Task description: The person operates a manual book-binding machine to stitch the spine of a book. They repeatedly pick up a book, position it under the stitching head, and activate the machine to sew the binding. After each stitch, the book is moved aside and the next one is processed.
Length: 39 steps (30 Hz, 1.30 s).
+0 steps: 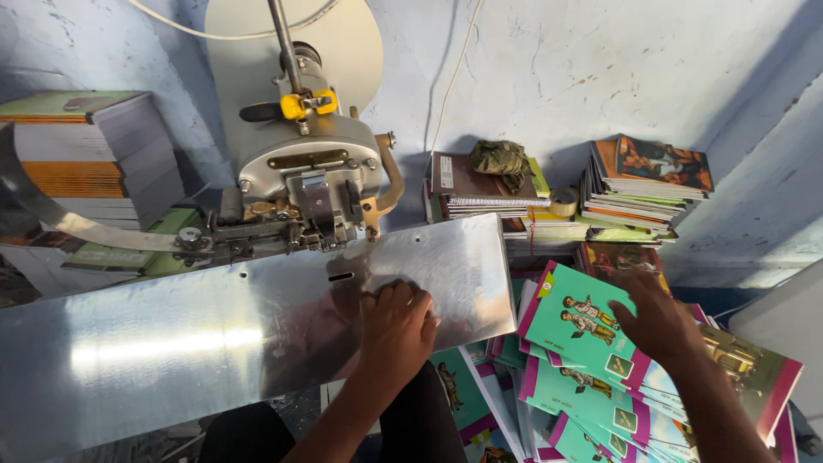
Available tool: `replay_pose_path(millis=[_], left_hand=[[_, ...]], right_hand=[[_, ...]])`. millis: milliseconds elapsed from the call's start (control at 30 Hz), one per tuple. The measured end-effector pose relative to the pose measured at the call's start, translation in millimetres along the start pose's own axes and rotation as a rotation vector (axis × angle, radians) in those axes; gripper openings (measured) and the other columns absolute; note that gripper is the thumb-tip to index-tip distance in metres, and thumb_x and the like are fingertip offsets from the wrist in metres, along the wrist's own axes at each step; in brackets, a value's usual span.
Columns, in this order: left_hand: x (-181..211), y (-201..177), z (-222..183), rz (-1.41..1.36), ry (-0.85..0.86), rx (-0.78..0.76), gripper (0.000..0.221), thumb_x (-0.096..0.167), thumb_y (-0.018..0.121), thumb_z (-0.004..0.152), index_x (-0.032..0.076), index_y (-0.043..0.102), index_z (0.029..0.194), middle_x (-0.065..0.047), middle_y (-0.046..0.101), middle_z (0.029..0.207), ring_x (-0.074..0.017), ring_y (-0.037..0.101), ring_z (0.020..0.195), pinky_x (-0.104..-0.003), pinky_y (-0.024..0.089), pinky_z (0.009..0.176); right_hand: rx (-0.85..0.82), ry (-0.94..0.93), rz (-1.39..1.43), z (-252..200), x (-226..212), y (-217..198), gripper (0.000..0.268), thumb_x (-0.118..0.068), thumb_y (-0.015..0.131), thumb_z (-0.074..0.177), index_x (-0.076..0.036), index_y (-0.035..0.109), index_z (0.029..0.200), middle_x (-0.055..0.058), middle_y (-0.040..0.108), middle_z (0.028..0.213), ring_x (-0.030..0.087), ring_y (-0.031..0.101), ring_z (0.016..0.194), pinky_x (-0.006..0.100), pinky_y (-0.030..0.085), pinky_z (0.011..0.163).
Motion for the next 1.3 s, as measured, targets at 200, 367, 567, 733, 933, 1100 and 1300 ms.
replay_pose_path(millis=[200, 367, 567, 733, 933, 1100, 1300], left_hand=[[-16, -17, -17, -0.279, 0.015, 0.174, 0.032, 0.019, 0.079, 0.079, 0.011, 0.069, 0.108, -0.010, 0.062, 0.103, -0.0293, 0.060, 0.098, -0.048, 0.045, 0.084], [-31, -40, -32, -0.239, -0.027, 0.221, 0.037, 0.015, 0.077, 0.080, 0.009, 0.067, 0.115, -0.011, 0.060, 0.109, -0.0304, 0.058, 0.105, -0.046, 0.047, 0.091], [-62, -66, -53, -0.014, -0.223, 0.110, 0.054, 0.021, 0.072, 0.084, 0.010, 0.061, 0.135, -0.011, 0.057, 0.112, -0.0309, 0.052, 0.109, -0.052, 0.038, 0.091], [-94, -86, -73, 0.132, -0.349, 0.224, 0.053, 0.026, 0.073, 0.085, 0.013, 0.062, 0.135, -0.012, 0.056, 0.114, -0.0334, 0.050, 0.113, -0.057, 0.034, 0.097], [-124, -110, -95, 0.217, -0.393, 0.434, 0.051, 0.031, 0.075, 0.080, 0.018, 0.066, 0.128, -0.017, 0.052, 0.134, -0.0380, 0.049, 0.127, -0.057, 0.036, 0.101], [-137, -126, -107, 0.308, -0.439, 0.446, 0.052, 0.035, 0.077, 0.081, 0.017, 0.065, 0.129, -0.021, 0.049, 0.138, -0.0416, 0.046, 0.129, -0.059, 0.038, 0.097], [-152, -141, -114, 0.329, -0.583, 0.382, 0.056, 0.034, 0.079, 0.078, 0.016, 0.065, 0.129, -0.021, 0.048, 0.140, -0.0391, 0.046, 0.131, -0.058, 0.041, 0.098]], right_hand=[[0.148, -0.178, 0.084, 14, -87, -21, 0.053, -0.033, 0.067, 0.091, -0.017, 0.058, 0.140, 0.013, 0.053, 0.148, 0.037, 0.056, 0.130, 0.049, 0.050, 0.104], [0.326, -0.447, 0.202, 15, -164, -27, 0.056, -0.026, 0.072, 0.088, -0.008, 0.059, 0.139, 0.016, 0.058, 0.141, 0.038, 0.056, 0.129, 0.049, 0.046, 0.108], [0.378, -0.589, 0.234, 5, -248, -16, 0.058, -0.026, 0.075, 0.082, -0.008, 0.061, 0.136, 0.014, 0.057, 0.139, 0.036, 0.052, 0.133, 0.049, 0.044, 0.108], [0.450, -0.670, 0.272, -2, -302, -9, 0.063, -0.031, 0.079, 0.081, -0.003, 0.061, 0.134, 0.019, 0.054, 0.142, 0.042, 0.045, 0.136, 0.053, 0.039, 0.107], [0.486, -0.797, 0.376, -15, -357, -2, 0.050, -0.028, 0.078, 0.084, -0.006, 0.067, 0.128, 0.020, 0.055, 0.141, 0.041, 0.047, 0.136, 0.051, 0.040, 0.112], [0.432, -0.859, 0.455, -19, -397, 4, 0.044, -0.025, 0.076, 0.087, -0.006, 0.070, 0.125, 0.017, 0.058, 0.139, 0.039, 0.049, 0.135, 0.049, 0.040, 0.114], [0.413, -0.956, 0.473, -19, -439, 16, 0.037, -0.021, 0.071, 0.090, -0.005, 0.070, 0.124, 0.016, 0.058, 0.141, 0.036, 0.048, 0.138, 0.049, 0.039, 0.117]])
Point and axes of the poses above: each hand's wrist, its own z-axis towards the middle knuckle, its own y-axis out of the palm, x = y × z, the point moved 2 cm from there along z, towards the middle knuckle
